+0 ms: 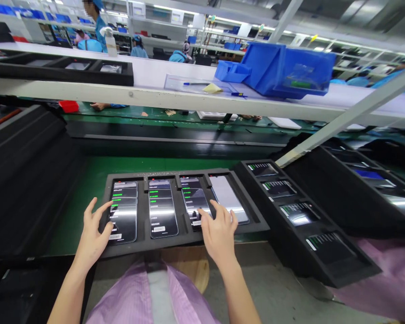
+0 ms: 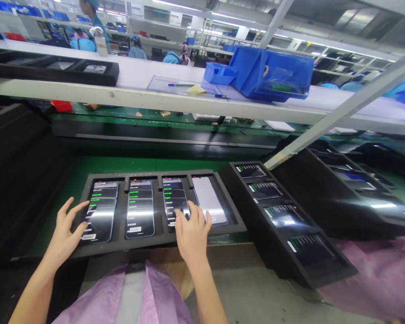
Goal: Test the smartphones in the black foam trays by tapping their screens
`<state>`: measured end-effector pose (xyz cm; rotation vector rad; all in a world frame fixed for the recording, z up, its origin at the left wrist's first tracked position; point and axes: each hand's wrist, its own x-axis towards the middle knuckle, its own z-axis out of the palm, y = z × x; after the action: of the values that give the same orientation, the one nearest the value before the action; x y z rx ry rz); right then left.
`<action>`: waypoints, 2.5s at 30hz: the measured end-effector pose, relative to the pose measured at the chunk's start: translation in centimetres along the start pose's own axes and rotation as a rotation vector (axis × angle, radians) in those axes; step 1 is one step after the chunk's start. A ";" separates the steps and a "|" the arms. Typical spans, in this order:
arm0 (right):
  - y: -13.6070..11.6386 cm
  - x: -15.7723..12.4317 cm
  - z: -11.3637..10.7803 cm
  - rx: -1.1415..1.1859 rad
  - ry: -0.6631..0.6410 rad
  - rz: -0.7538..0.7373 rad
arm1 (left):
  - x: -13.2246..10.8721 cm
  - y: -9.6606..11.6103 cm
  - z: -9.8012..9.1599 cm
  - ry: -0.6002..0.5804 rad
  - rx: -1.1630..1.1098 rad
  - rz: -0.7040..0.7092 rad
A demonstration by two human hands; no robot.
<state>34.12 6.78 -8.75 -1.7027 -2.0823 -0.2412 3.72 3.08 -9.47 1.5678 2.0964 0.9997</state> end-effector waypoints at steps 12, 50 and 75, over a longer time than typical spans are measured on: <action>-5.4 0.9 1.0 0.167 -0.075 -0.268 | -0.1 -0.8 1.0 0.070 -0.199 -0.088; -0.7 4.0 2.5 -0.095 -0.187 0.360 | 1.7 11.5 4.6 -0.195 0.725 0.102; 2.0 4.3 3.4 -0.107 -0.241 0.272 | 2.5 10.7 5.2 -0.146 0.703 0.138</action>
<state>34.61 12.46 -10.19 -2.1471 -1.9982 -0.0653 13.62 8.70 -5.15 2.0392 2.3929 0.1473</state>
